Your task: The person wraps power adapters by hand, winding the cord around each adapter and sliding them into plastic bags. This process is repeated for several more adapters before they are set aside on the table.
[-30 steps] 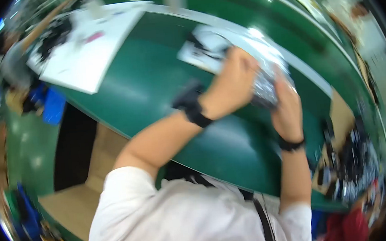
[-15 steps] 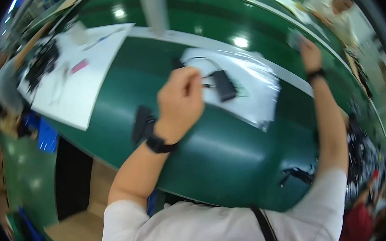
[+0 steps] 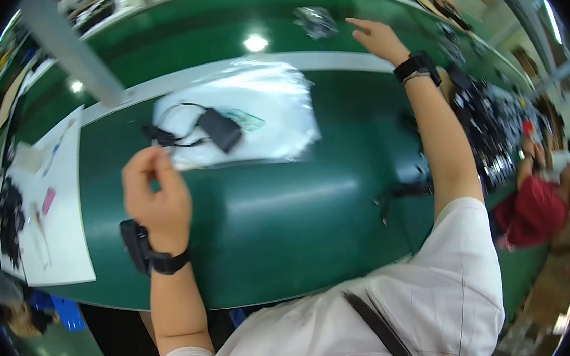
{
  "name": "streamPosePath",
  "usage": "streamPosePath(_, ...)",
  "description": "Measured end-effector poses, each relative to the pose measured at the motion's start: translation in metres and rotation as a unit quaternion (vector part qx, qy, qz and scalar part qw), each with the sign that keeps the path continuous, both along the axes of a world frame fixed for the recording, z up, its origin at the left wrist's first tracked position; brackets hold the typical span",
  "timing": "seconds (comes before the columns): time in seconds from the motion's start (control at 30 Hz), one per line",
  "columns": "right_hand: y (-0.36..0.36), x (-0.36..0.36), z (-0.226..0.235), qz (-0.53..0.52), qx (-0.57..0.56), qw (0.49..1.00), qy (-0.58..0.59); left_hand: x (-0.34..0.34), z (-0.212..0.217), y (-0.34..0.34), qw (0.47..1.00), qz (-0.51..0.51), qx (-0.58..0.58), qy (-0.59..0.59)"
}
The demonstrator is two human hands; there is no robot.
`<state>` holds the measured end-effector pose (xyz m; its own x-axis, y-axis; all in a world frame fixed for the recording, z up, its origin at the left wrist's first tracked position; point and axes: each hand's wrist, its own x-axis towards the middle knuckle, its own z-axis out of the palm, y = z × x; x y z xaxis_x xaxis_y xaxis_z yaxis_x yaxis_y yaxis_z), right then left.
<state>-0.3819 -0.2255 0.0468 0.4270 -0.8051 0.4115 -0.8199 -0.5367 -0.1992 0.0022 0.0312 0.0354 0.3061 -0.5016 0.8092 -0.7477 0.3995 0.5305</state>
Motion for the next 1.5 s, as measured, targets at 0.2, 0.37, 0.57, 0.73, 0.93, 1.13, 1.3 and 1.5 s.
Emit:
streamPosePath(0.2, 0.119, -0.110, 0.019, -0.122, 0.293, 0.943, 0.101, -0.018, -0.002, 0.010, 0.988, -0.077, 0.045, 0.123)
streamPosePath(0.37, 0.173, -0.102, -0.013, -0.151, 0.215, 0.963, 0.060, -0.046, 0.004, 0.015, 0.973, -0.155, 0.091, 0.148)
streamPosePath(0.57, 0.181, -0.094, 0.089, 0.044, 0.144, 0.923, -0.355, -0.092, 0.023, 0.013, 0.896, -0.344, 0.212, 0.181)
streamPosePath(0.73, 0.217, -0.010, 0.148, 0.238, 0.302, 0.826, -0.411, -0.157, 0.061, -0.012, 0.857, -0.447, 0.202, 0.159)
streamPosePath(0.93, 0.211, 0.054, 0.081, 0.316, 0.352, 0.772, -0.426, -0.173, 0.096, -0.027, 0.734, -0.576, 0.122, 0.339)
streamPosePath(1.13, 0.211, 0.090, 0.020, 0.443, 0.428, 0.679, -0.399, -0.131, 0.106, -0.026, 0.709, -0.522, -0.062, 0.471)
streamPosePath(1.3, 0.209, 0.091, 0.005, 0.265, 0.425, 0.616, -0.608, -0.082, 0.090, -0.016, 0.742, -0.453, -0.013, 0.494)
streamPosePath(1.5, 0.212, 0.106, 0.002, 0.260, 0.459, 0.605, -0.596, -0.094, 0.025, -0.003, 0.752, -0.419, 0.244, 0.447)
